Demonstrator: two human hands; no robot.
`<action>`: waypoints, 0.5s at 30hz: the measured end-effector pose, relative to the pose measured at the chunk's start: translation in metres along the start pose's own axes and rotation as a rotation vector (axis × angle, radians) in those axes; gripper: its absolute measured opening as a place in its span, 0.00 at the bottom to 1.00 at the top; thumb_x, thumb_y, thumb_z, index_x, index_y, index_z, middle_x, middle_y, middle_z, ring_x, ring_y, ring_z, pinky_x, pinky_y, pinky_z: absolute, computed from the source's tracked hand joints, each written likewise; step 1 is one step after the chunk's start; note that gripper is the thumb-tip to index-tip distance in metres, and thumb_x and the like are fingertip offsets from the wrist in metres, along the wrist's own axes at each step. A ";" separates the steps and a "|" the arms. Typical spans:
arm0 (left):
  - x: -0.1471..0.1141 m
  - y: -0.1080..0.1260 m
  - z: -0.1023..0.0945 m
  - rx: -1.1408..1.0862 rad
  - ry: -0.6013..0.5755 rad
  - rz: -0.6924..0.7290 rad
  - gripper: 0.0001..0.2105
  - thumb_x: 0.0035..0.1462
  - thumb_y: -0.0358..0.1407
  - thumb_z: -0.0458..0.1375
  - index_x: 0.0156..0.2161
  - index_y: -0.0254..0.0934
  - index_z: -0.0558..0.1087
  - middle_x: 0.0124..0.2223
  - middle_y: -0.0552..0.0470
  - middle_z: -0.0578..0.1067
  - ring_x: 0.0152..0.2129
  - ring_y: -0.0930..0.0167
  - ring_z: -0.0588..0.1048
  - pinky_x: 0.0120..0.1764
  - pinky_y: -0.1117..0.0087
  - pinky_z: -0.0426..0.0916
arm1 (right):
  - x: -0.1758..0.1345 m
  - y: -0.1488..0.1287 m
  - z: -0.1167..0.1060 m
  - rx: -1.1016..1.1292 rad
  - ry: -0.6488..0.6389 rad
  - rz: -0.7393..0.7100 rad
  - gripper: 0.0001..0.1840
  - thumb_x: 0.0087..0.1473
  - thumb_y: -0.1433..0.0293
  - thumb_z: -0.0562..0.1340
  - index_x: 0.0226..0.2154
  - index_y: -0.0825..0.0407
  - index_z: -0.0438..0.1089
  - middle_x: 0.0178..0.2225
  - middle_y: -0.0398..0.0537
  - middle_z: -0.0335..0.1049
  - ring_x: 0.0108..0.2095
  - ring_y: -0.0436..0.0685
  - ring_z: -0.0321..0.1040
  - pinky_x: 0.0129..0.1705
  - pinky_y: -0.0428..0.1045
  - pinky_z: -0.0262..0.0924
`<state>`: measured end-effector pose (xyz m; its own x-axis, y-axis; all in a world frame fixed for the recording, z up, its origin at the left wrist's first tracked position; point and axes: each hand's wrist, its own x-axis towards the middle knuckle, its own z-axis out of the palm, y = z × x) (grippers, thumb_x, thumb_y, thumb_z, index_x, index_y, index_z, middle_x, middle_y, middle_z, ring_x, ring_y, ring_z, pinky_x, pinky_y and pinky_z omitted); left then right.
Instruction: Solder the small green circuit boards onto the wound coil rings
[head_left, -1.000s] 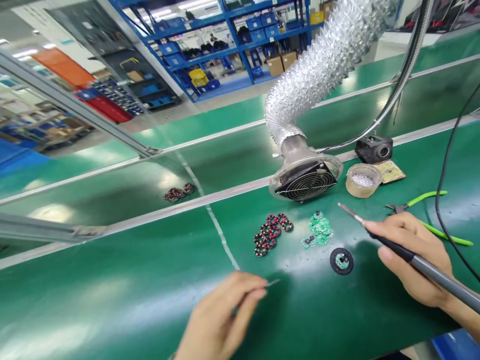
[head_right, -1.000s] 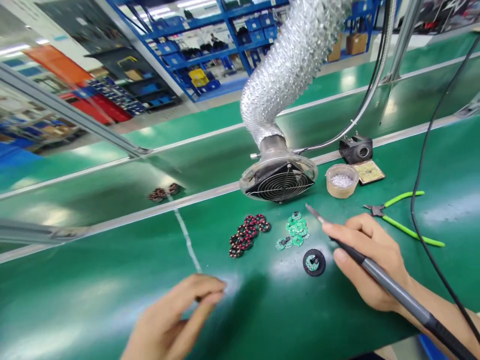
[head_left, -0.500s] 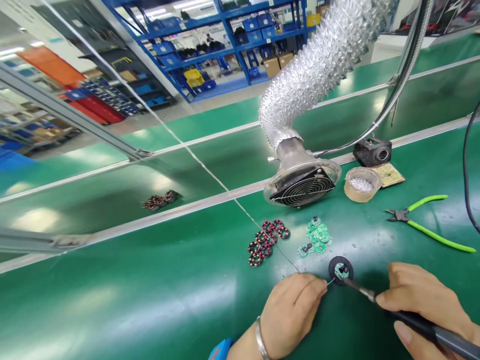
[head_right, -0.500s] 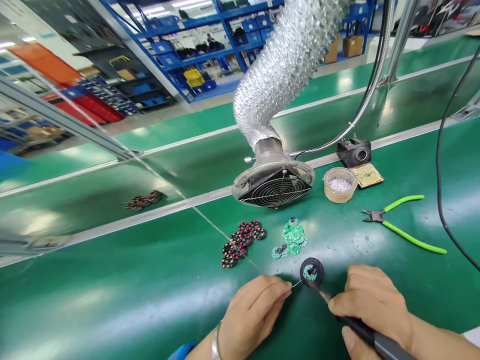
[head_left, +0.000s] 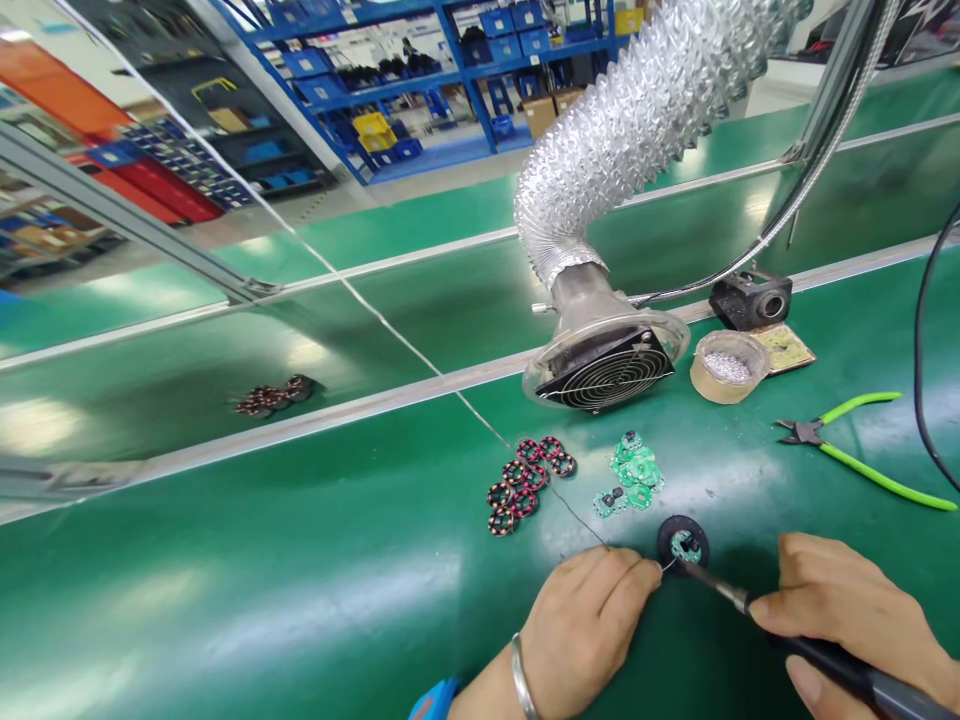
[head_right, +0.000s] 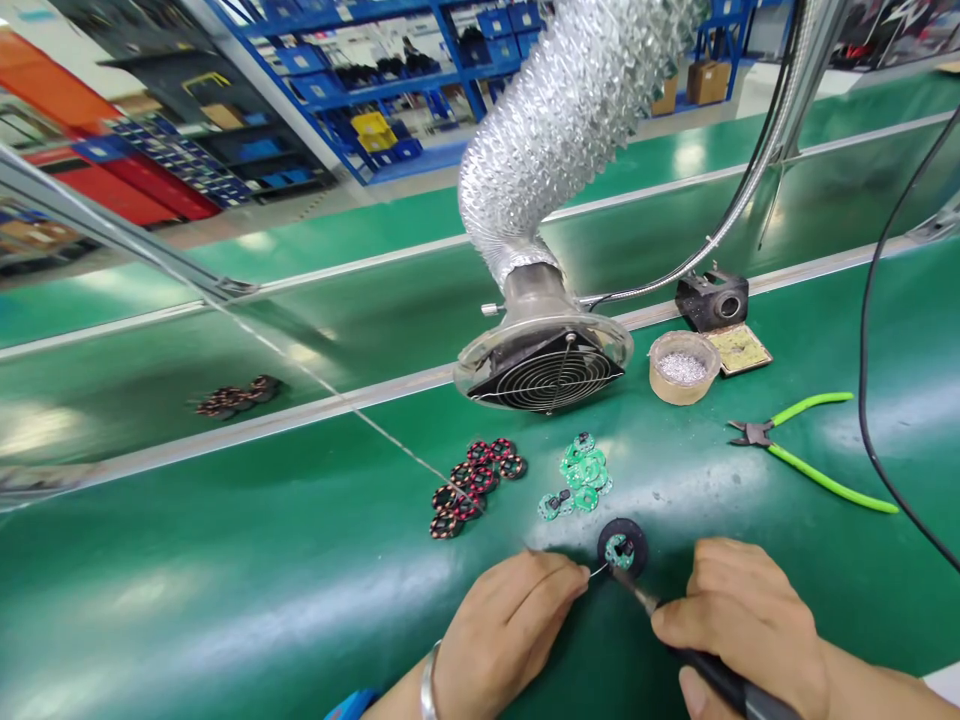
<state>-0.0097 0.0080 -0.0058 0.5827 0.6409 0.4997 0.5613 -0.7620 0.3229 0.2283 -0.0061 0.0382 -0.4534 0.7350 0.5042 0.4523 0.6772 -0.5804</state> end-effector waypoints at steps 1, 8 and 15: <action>0.000 0.000 0.000 0.003 -0.002 -0.002 0.10 0.65 0.26 0.47 0.44 0.35 0.70 0.33 0.50 0.79 0.27 0.72 0.77 0.30 0.72 0.71 | -0.001 0.000 0.000 0.000 0.001 0.004 0.16 0.45 0.79 0.52 0.37 0.50 0.64 0.20 0.42 0.64 0.19 0.54 0.63 0.23 0.50 0.58; 0.000 -0.001 0.002 0.003 0.001 0.011 0.11 0.66 0.26 0.46 0.44 0.34 0.69 0.33 0.50 0.79 0.27 0.72 0.77 0.31 0.71 0.70 | 0.000 0.000 0.002 0.012 0.009 0.030 0.16 0.45 0.80 0.52 0.36 0.49 0.64 0.19 0.41 0.63 0.19 0.53 0.62 0.23 0.50 0.57; -0.001 -0.001 -0.003 0.028 0.052 -0.031 0.08 0.63 0.26 0.50 0.43 0.35 0.70 0.32 0.51 0.78 0.27 0.71 0.76 0.31 0.71 0.71 | -0.004 0.004 0.001 0.053 0.015 0.040 0.14 0.49 0.79 0.51 0.38 0.51 0.64 0.21 0.42 0.63 0.21 0.54 0.62 0.24 0.50 0.57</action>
<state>-0.0126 0.0076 -0.0044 0.5341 0.6578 0.5311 0.5949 -0.7387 0.3167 0.2307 -0.0065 0.0331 -0.4240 0.7621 0.4893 0.4284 0.6448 -0.6331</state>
